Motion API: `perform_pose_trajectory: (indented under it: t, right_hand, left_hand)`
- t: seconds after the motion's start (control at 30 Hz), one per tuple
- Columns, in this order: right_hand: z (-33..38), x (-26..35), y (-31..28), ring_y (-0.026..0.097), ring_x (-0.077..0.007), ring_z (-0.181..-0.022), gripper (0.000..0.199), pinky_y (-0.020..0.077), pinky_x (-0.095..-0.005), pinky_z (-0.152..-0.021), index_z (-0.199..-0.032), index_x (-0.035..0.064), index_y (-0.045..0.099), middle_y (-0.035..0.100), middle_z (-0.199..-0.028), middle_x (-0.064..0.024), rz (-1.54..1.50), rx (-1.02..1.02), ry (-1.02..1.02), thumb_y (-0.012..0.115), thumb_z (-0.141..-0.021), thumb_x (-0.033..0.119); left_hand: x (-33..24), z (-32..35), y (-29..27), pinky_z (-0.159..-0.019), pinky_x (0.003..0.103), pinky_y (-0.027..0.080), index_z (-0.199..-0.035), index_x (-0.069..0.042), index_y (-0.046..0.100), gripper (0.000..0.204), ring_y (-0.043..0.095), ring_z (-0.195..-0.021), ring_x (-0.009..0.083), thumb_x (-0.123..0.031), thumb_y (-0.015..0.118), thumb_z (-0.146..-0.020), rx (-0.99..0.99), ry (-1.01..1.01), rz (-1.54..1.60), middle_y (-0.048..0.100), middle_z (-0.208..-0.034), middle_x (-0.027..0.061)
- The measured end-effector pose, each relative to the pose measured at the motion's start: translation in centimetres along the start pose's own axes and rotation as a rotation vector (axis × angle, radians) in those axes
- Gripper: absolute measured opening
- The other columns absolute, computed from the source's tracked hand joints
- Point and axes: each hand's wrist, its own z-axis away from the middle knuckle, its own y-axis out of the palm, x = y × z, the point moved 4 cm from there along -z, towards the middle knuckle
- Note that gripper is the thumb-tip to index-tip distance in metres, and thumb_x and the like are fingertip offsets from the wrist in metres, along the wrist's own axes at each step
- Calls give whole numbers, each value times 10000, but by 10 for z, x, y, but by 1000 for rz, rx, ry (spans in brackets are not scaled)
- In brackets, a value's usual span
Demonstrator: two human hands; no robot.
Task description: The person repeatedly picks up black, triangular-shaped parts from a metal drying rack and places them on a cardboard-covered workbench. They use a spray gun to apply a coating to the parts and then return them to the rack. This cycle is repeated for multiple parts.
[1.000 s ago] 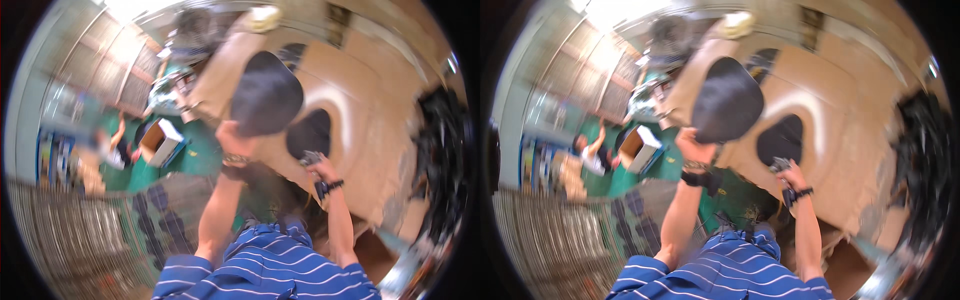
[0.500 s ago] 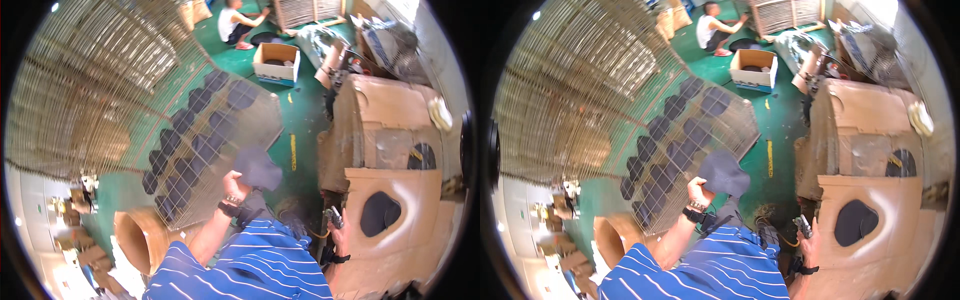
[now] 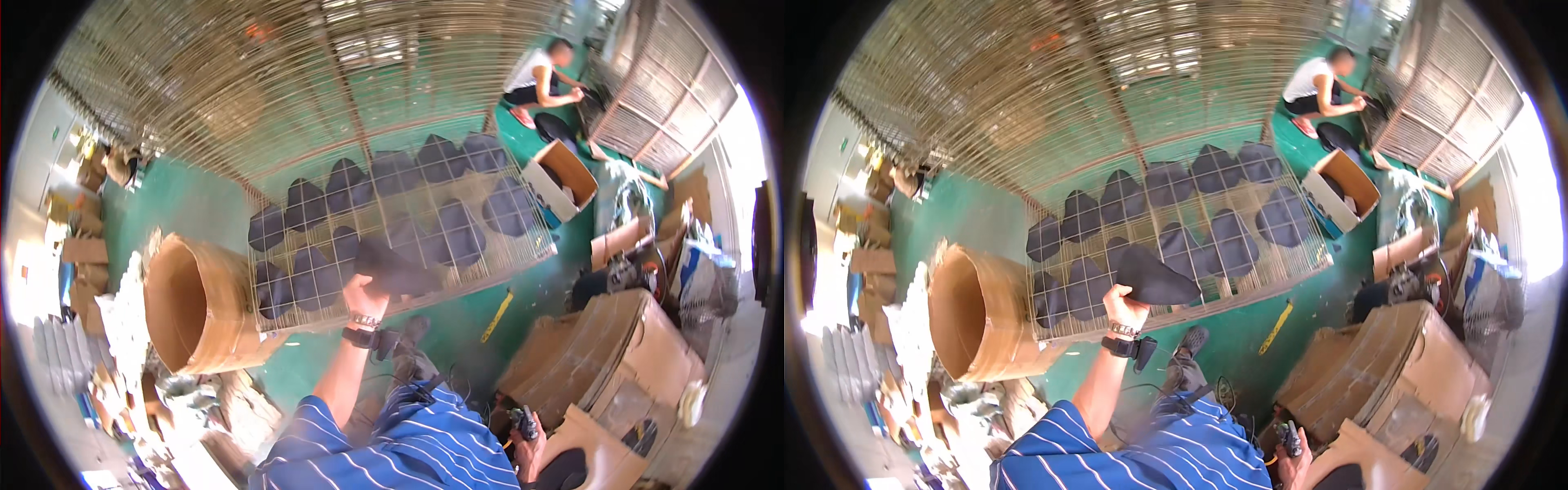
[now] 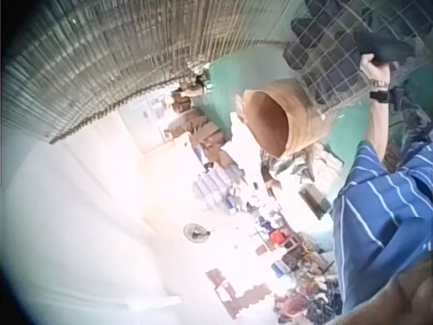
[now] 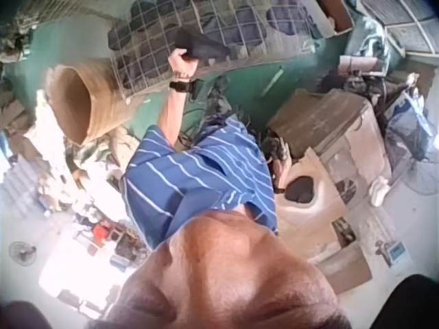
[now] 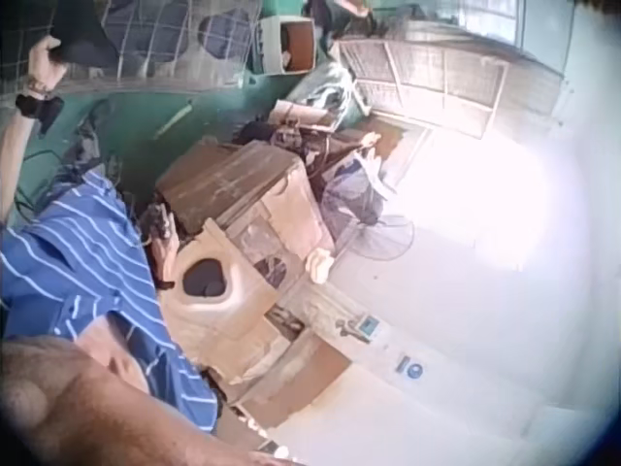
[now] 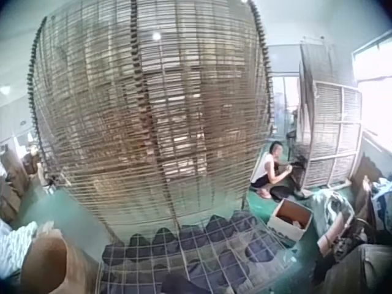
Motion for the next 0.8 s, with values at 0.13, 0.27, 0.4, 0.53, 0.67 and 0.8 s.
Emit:
perform_pose_trajectory:
  t: [0.13, 0.27, 0.4, 0.53, 0.67, 0.8]
  right_hand:
    - [-25, 55, 30, 666, -228, -883, 672, 530, -323, -793, -1361, -49, 521, 688, -1053, -150, 343, 43, -59, 713, -723, 38]
    - [-38, 105, 60, 686, -318, -1013, 660, 510, -366, -908, -1354, -48, 529, 692, -1105, -238, 505, 89, -31, 731, -740, 86]
    - [-47, 135, 94, 694, -256, -979, 596, 523, -354, -874, -1302, 17, 603, 715, -1073, -177, 507, 119, -61, 726, -722, 81]
    - [-52, 164, 132, 693, -217, -939, 604, 527, -340, -872, -1282, 34, 628, 730, -1031, -130, 493, 201, -15, 716, -685, 52]
    - [-65, 188, 169, 678, -182, -857, 544, 527, -317, -816, -1242, 27, 653, 733, -965, -105, 556, 295, -77, 702, -701, 47]
    - [-86, 179, 185, 637, -119, -777, 504, 519, -286, -743, -1209, 22, 669, 722, -896, -62, 560, 367, -86, 710, -707, 41]
  left_hand:
    - [-61, -33, -71, -932, 464, 531, -1097, -5, 620, 392, 637, -1060, 305, -52, 525, -720, -35, 118, 45, 670, -1131, 95]
    - [-98, -23, -60, -945, 464, 503, -1126, 47, 612, 453, 619, -1059, 339, -58, 515, -696, -123, 234, 89, 657, -1134, 135]
    - [-127, -32, -93, -937, 484, 514, -1105, 32, 618, 424, 627, -1057, 330, -73, 522, -706, -176, 304, 108, 663, -1115, 136]
    - [-165, -65, -155, -910, 494, 537, -1054, -4, 638, 355, 652, -1016, 324, -109, 540, -729, -218, 347, 128, 686, -1069, 116]
    - [-233, -100, -142, -879, 466, 520, -865, -24, 636, 187, 648, -914, 306, -100, 572, -707, -137, 442, 141, 677, -906, 108]
    - [-323, -166, -135, -789, 503, 567, -958, -37, 618, 264, 663, -888, 336, -132, 550, -721, -238, 622, 108, 684, -983, 105]
